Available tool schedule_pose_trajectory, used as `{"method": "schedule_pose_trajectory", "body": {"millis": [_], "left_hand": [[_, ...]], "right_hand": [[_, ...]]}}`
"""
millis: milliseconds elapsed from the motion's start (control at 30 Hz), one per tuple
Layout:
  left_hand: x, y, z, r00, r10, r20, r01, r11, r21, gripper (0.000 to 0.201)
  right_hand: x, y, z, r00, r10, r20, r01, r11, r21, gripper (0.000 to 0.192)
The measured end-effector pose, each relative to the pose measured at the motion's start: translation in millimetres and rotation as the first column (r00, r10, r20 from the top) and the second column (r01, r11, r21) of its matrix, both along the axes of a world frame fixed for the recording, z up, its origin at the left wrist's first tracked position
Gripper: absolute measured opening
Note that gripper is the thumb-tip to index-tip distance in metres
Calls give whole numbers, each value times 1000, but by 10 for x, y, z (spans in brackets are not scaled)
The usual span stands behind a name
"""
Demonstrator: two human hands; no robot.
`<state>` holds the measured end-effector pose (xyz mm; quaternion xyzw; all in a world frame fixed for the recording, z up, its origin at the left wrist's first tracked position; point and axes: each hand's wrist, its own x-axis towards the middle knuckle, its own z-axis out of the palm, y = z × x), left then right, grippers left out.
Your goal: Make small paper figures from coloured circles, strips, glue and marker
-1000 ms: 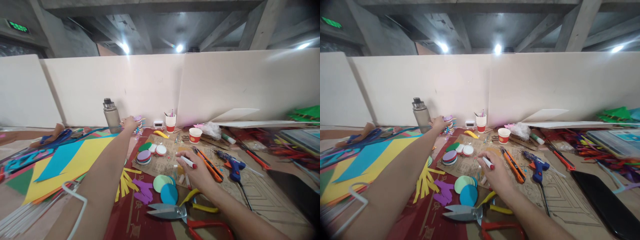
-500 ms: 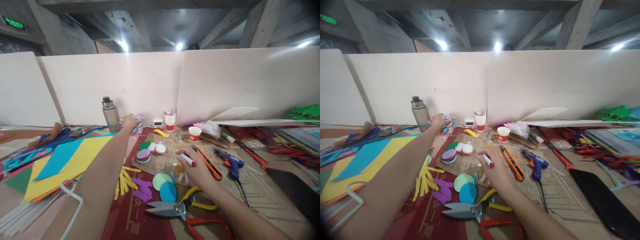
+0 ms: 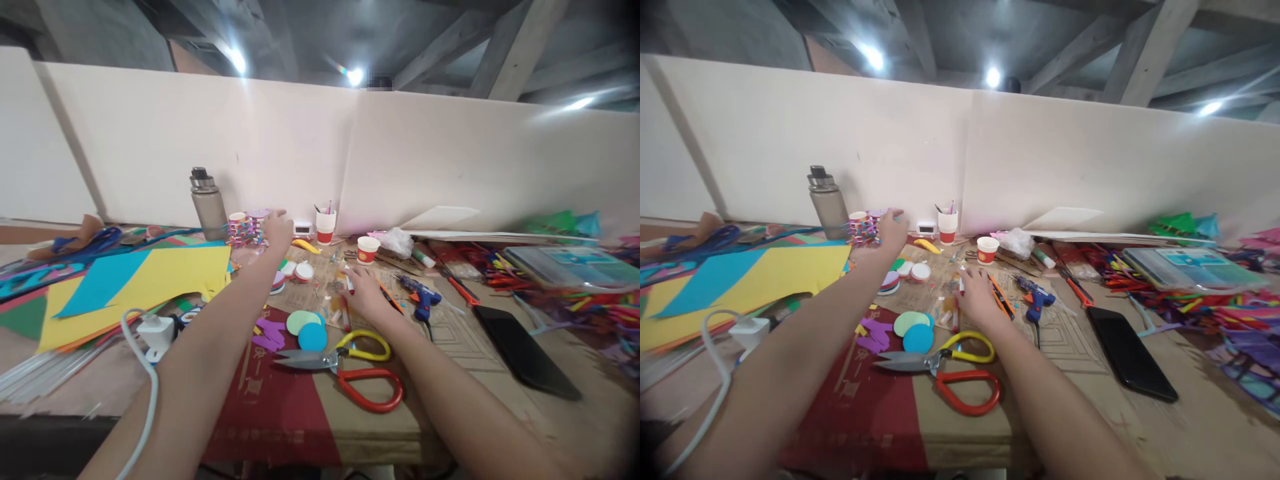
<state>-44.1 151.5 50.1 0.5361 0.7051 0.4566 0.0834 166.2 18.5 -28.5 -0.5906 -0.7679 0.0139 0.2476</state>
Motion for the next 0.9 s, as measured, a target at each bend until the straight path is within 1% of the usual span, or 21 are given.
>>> {"method": "schedule_pose_trajectory", "body": {"millis": [33, 100, 167, 233, 333, 467, 533, 600, 667, 767, 833, 900], "left_hand": [[65, -54, 0, 1000, -24, 8, 24, 1000, 18, 41], [168, -163, -11, 992, -112, 63, 106, 991, 81, 39], [235, -283, -34, 966, -217, 138, 199, 971, 135, 37], [271, -417, -61, 933, -307, 190, 275, 945, 175, 34], [268, -634, -91, 894, -405, 190, 367, 907, 207, 27], [191, -898, -109, 846, -497, 195, 463, 864, 196, 21], [146, -1006, -124, 821, -518, 238, 481, 854, 199, 21], [106, -1098, -157, 796, -531, 290, 485, 847, 218, 20], [73, -1172, -213, 781, -535, 322, 481, 844, 237, 20], [42, -1238, -321, 779, -523, 347, 462, 852, 246, 17], [40, -1255, -379, 761, -531, 374, 474, 847, 238, 13], [58, -1264, -408, 721, -572, 391, 525, 820, 231, 13]], "right_hand": [[6, -3, 18, 1000, -23, 14, 23, 1000, -13, 48], [19, -16, 66, 998, -61, 35, 62, 997, -42, 49], [37, -29, 114, 995, -86, 48, 88, 994, -58, 48], [64, -40, 150, 993, -102, 66, 105, 994, -44, 49], [107, -58, 186, 982, -120, 144, 127, 991, -43, 53], [136, -83, 221, 962, -86, 260, 126, 981, -145, 54], [138, -89, 230, 959, -64, 277, 121, 974, -192, 51], [139, -88, 234, 969, -55, 239, 106, 972, -207, 45], [147, -79, 237, 988, -63, 140, 90, 976, -197, 37], [169, -45, 246, 996, -91, -2, 89, 981, -170, 28], [183, -9, 255, 994, -98, -43, 90, 984, -154, 31], [184, 29, 260, 981, -74, -181, 52, 991, -121, 31]]}}
